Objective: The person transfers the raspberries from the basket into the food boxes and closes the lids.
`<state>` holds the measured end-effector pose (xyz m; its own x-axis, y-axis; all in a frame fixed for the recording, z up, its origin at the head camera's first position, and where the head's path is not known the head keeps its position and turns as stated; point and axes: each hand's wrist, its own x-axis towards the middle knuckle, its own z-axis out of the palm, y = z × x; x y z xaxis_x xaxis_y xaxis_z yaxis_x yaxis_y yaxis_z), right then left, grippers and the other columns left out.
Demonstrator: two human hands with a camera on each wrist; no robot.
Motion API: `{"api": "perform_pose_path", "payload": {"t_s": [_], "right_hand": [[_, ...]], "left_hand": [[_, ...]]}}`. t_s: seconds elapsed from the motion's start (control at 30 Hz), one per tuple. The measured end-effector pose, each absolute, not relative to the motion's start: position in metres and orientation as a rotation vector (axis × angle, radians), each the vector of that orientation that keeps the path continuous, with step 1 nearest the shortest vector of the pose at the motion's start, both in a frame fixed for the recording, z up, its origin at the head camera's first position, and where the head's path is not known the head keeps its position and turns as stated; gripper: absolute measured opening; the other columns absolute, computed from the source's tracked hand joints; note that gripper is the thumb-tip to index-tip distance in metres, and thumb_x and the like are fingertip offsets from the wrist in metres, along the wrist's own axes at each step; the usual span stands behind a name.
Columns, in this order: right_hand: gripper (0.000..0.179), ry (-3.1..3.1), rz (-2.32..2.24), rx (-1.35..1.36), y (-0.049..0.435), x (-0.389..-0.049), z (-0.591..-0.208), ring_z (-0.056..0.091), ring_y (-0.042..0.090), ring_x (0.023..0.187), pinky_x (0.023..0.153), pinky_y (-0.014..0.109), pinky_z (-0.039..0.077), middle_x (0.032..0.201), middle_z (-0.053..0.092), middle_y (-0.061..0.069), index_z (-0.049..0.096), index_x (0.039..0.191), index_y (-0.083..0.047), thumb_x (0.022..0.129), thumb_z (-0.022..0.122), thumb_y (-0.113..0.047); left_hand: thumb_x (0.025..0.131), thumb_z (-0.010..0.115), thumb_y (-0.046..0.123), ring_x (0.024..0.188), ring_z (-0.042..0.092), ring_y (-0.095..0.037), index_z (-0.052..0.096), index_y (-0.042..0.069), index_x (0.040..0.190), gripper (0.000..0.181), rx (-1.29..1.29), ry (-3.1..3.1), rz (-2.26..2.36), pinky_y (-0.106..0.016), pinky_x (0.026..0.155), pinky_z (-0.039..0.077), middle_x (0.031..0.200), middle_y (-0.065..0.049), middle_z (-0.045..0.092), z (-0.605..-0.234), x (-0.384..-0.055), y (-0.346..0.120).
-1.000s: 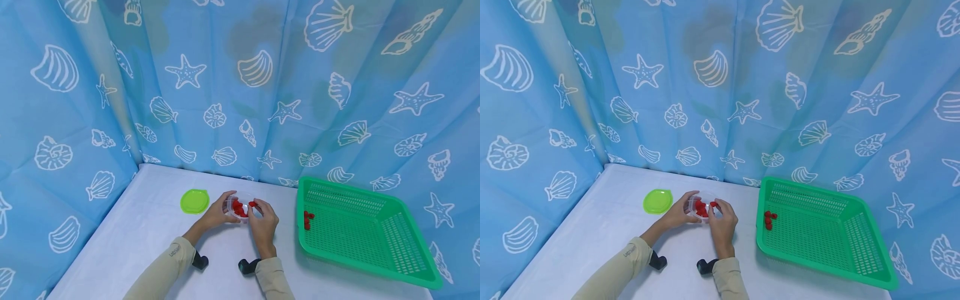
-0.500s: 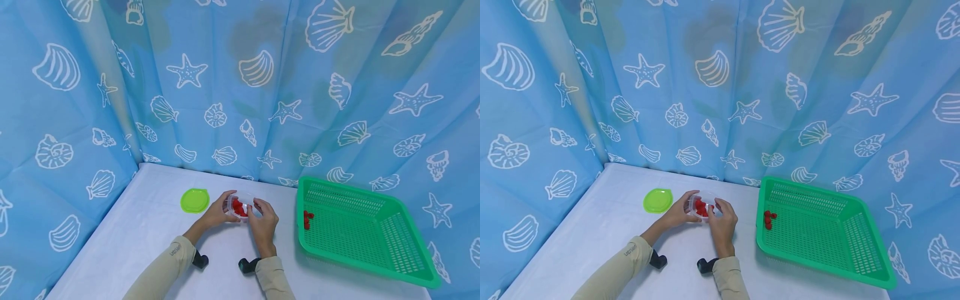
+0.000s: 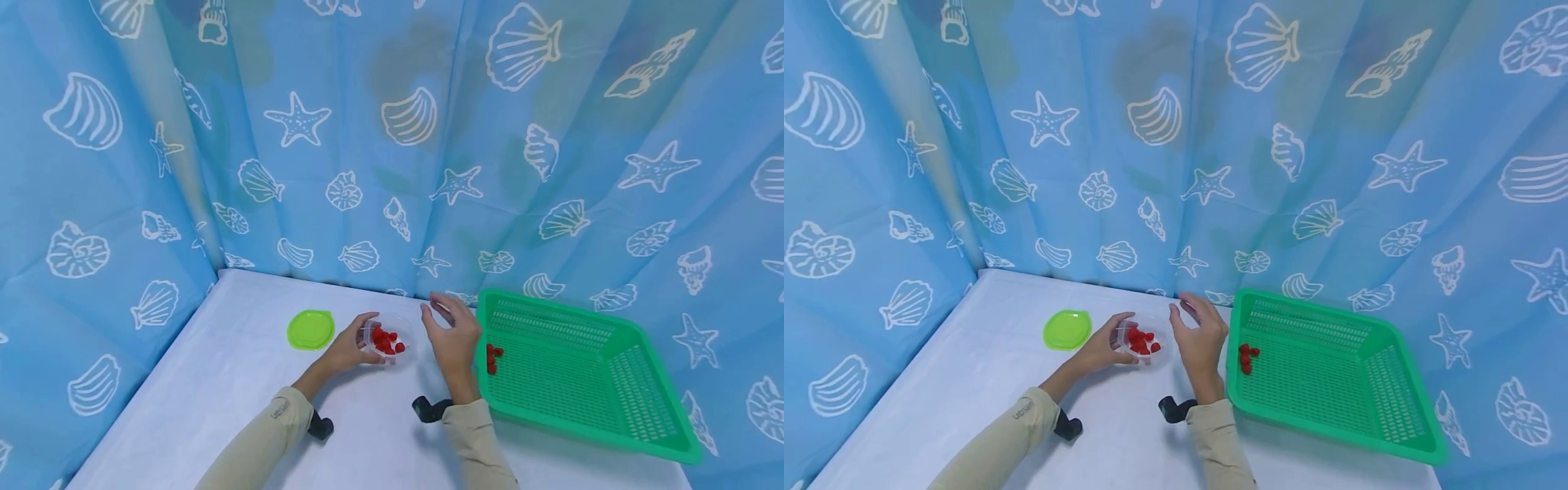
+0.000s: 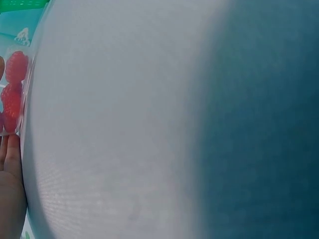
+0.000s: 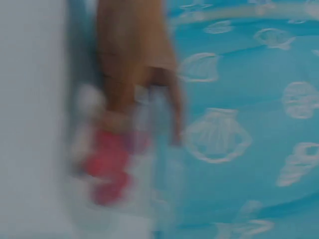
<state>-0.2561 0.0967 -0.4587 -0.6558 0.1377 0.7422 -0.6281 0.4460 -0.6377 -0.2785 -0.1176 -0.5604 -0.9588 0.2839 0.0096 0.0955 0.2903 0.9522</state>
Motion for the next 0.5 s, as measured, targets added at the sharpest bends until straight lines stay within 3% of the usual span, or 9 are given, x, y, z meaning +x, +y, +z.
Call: {"api": "perform_pose_path", "payload": {"t_s": [0.23,0.37,0.5], "right_hand": [[0.023,-1.944,1.57,0.722,0.152,-0.272,-0.392,0.068,0.041,0.088,0.079,0.042,0.058,0.101,0.068,0.028,0.069,0.101,0.012,0.079,0.072,0.013],[0.022,-2.078,1.578,0.688,0.191,-0.279,-0.371,0.069,0.04,0.089,0.079,0.032,0.058,0.103,0.066,0.031,0.068,0.104,0.013,0.082,0.071,0.011],[0.023,-2.261,1.518,0.584,0.23,-0.292,-0.379,0.068,0.035,0.095,0.081,0.024,0.056,0.106,0.067,0.027,0.069,0.108,0.009,0.086,0.071,0.0]], "left_hand": [[0.071,0.088,0.017,0.132,0.045,-0.033,0.035,0.022,0.148,0.093,0.362,2.372,1.77,-0.044,0.103,0.044,0.141,-0.004,0.049,-0.559,-0.276,-0.118],[0.071,0.088,0.017,0.133,0.044,-0.031,0.035,0.024,0.149,0.094,0.345,2.375,1.756,-0.042,0.103,0.044,0.142,-0.003,0.047,-0.56,-0.277,-0.118],[0.071,0.088,0.017,0.133,0.043,-0.03,0.035,0.024,0.149,0.095,0.333,2.401,1.728,-0.042,0.103,0.044,0.143,-0.002,0.047,-0.56,-0.277,-0.119]]}}
